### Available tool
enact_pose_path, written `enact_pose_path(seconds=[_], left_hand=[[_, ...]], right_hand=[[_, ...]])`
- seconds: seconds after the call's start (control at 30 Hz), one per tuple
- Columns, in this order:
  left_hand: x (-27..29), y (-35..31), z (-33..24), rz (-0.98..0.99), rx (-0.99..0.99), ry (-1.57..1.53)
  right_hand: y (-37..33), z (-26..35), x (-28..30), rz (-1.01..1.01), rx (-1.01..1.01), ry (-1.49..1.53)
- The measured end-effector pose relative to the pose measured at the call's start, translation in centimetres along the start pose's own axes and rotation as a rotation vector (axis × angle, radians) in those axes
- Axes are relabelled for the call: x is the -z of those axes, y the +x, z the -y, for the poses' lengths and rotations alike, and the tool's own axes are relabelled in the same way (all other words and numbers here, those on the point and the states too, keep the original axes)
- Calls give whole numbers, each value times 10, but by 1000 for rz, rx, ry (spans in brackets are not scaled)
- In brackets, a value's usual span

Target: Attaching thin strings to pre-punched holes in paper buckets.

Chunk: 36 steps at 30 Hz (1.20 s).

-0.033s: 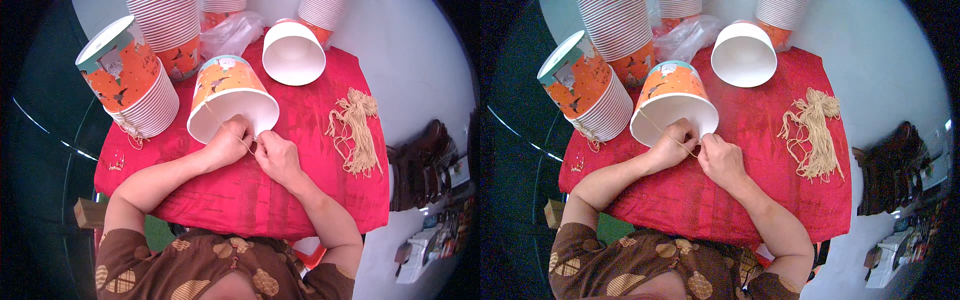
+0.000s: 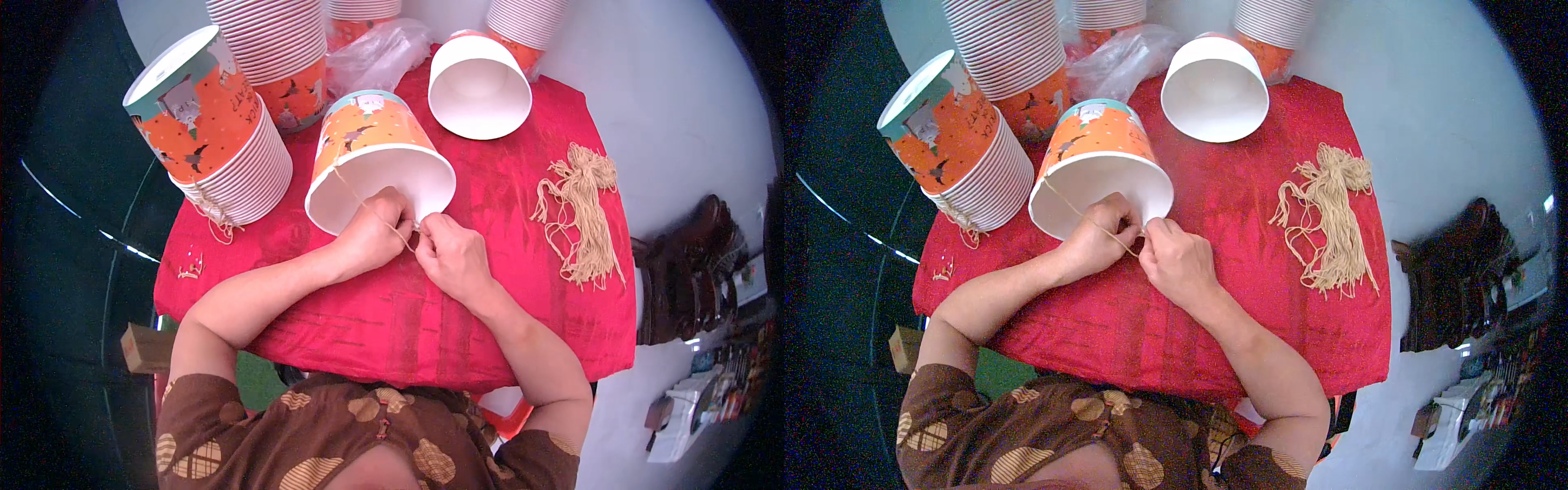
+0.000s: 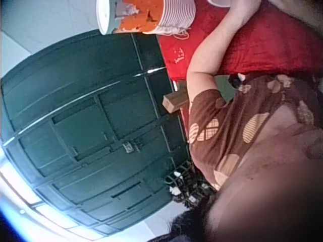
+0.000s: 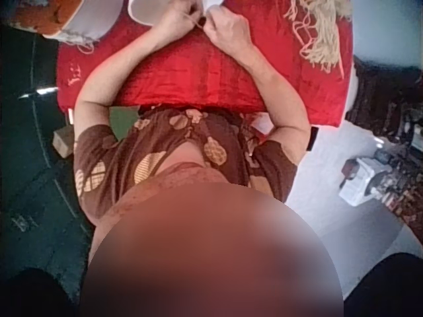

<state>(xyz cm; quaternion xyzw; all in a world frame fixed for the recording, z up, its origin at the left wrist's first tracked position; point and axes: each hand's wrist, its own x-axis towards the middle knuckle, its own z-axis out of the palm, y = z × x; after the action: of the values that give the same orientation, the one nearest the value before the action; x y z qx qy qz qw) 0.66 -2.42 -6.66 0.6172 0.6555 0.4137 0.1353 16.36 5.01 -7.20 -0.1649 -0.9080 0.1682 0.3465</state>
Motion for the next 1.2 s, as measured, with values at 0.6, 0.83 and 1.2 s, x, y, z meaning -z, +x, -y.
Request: enact_pose_path(seconds=[0.6, 0.83, 1.2], left_hand=[[-3, 3, -10, -74, -34, 142], [-3, 4, -7, -51, -32, 149], [0, 3, -6, -45, 37, 65]], right_hand=[[4, 1, 1, -34, -38, -41], [4, -2, 4, 12, -48, -44], [2, -2, 4, 37, -45, 14]])
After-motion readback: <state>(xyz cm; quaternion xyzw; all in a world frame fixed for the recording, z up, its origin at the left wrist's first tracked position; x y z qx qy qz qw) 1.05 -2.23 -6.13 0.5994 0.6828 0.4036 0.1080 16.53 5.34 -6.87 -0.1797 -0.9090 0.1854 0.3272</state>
